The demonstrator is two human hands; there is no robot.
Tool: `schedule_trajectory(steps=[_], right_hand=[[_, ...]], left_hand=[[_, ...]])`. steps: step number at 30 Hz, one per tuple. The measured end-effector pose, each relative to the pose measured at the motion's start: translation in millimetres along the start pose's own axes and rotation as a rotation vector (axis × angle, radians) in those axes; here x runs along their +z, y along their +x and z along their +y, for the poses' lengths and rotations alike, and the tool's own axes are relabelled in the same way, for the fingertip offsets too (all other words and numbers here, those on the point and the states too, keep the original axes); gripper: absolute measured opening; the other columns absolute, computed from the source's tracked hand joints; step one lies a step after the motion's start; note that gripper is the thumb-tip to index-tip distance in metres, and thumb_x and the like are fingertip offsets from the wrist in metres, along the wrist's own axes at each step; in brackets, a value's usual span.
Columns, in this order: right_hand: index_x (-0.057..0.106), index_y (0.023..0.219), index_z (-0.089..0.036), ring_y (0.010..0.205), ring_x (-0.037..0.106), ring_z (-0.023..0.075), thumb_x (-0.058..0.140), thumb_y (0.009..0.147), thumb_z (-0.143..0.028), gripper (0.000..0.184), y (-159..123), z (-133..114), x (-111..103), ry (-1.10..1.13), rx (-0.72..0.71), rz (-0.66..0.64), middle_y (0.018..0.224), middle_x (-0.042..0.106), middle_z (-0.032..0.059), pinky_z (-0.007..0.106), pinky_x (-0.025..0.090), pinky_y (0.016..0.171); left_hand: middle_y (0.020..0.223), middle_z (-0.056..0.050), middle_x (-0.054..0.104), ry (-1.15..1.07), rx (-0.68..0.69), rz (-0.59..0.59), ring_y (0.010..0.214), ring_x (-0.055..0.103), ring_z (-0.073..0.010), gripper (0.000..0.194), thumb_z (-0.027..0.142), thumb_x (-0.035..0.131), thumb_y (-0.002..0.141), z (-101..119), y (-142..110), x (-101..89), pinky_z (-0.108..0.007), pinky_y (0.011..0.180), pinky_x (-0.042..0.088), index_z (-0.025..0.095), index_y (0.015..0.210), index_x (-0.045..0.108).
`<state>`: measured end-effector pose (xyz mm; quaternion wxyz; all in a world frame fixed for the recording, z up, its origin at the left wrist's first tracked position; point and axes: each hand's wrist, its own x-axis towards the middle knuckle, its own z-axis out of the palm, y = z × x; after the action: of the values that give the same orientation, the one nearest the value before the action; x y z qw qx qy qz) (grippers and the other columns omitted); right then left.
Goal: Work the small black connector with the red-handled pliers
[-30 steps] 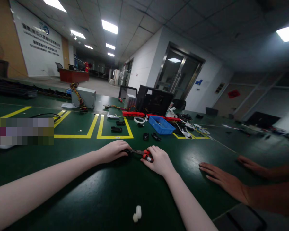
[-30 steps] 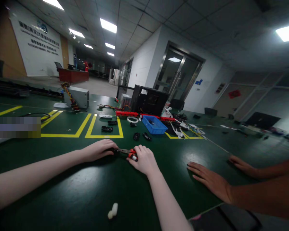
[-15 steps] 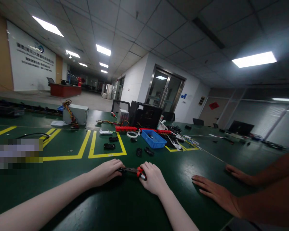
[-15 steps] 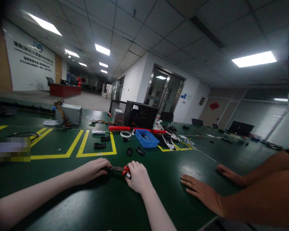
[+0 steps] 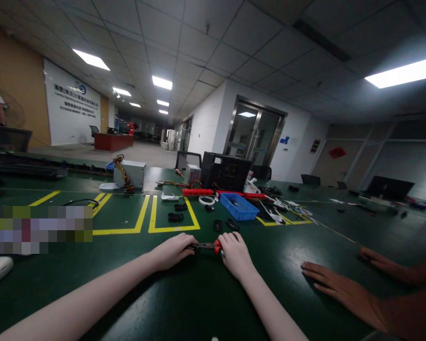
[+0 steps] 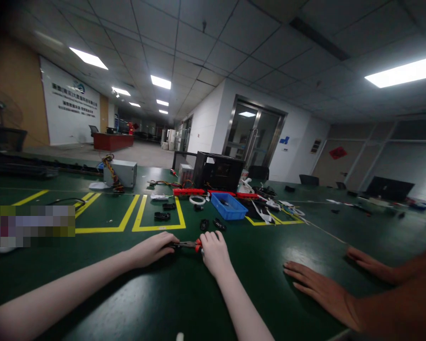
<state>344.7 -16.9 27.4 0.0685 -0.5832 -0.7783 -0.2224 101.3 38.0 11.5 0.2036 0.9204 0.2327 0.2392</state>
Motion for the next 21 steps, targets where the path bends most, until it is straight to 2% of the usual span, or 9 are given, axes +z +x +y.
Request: schedule_trajectory(steps=[3, 6, 10, 16, 19, 21], right_hand=[[0.06, 0.102, -0.017, 0.101, 0.055, 0.0232, 0.049, 0.073, -0.002, 0.035, 10, 0, 5, 0.006, 0.0, 0.003, 0.104, 0.065, 0.0089, 0.043, 0.025, 0.107], [0.06, 0.1, -0.018, 0.102, 0.055, 0.0237, 0.056, 0.072, -0.008, 0.03, 19, -1, 9, 0.024, -0.006, -0.001, 0.103, 0.065, 0.0081, 0.043, 0.024, 0.108], [0.06, 0.099, -0.019, 0.101, 0.055, 0.0242, 0.061, 0.072, -0.02, 0.027, 25, -1, 13, 0.057, 0.008, -0.01, 0.102, 0.066, 0.0081, 0.041, 0.032, 0.101], [0.06, 0.099, -0.019, 0.097, 0.057, 0.0225, 0.06, 0.075, -0.021, 0.024, 24, 0, 15, 0.1, 0.03, -0.009, 0.103, 0.065, 0.0089, 0.035, 0.038, 0.088], [0.059, 0.096, -0.019, 0.093, 0.057, 0.0223, 0.06, 0.08, -0.036, 0.023, 21, 1, 12, 0.118, 0.025, -0.003, 0.1, 0.064, 0.0089, 0.034, 0.039, 0.082], [0.059, 0.093, -0.019, 0.089, 0.057, 0.0218, 0.057, 0.082, -0.051, 0.033, 19, 0, 10, 0.135, 0.027, -0.001, 0.097, 0.063, 0.0083, 0.033, 0.04, 0.076]], left_hand=[[0.11, -0.006, 0.061, 0.008, -0.012, 0.008, 0.102, 0.055, -0.021, 0.019, 0.023, 0.05, 0.094, -1, 1, -0.4, -0.035, 0.09, 0.046, 0.02, 0.112, 0.054], [0.108, -0.006, 0.061, 0.017, -0.037, 0.043, 0.1, 0.055, -0.0212, 0.019, 0.022, 0.049, 0.094, -4, 1, 0.4, -0.036, 0.089, 0.046, 0.019, 0.112, 0.055], [0.108, -0.007, 0.062, 0.021, -0.065, 0.088, 0.099, 0.055, -0.0219, 0.019, 0.022, 0.048, 0.095, -8, 2, 2.1, -0.037, 0.09, 0.045, 0.018, 0.112, 0.055], [0.113, -0.008, 0.061, 0.036, -0.044, 0.09, 0.105, 0.055, -0.0221, 0.021, 0.024, 0.049, 0.095, -8, 3, 1.3, -0.038, 0.093, 0.044, 0.019, 0.115, 0.055], [0.113, -0.008, 0.061, 0.055, -0.038, 0.082, 0.106, 0.054, -0.0222, 0.021, 0.023, 0.049, 0.095, -5, 3, 0.4, -0.039, 0.094, 0.044, 0.019, 0.115, 0.054], [0.114, -0.008, 0.061, 0.067, -0.028, 0.074, 0.105, 0.054, -0.0222, 0.021, 0.023, 0.048, 0.095, -4, 3, 0.2, -0.039, 0.094, 0.044, 0.019, 0.115, 0.054]])
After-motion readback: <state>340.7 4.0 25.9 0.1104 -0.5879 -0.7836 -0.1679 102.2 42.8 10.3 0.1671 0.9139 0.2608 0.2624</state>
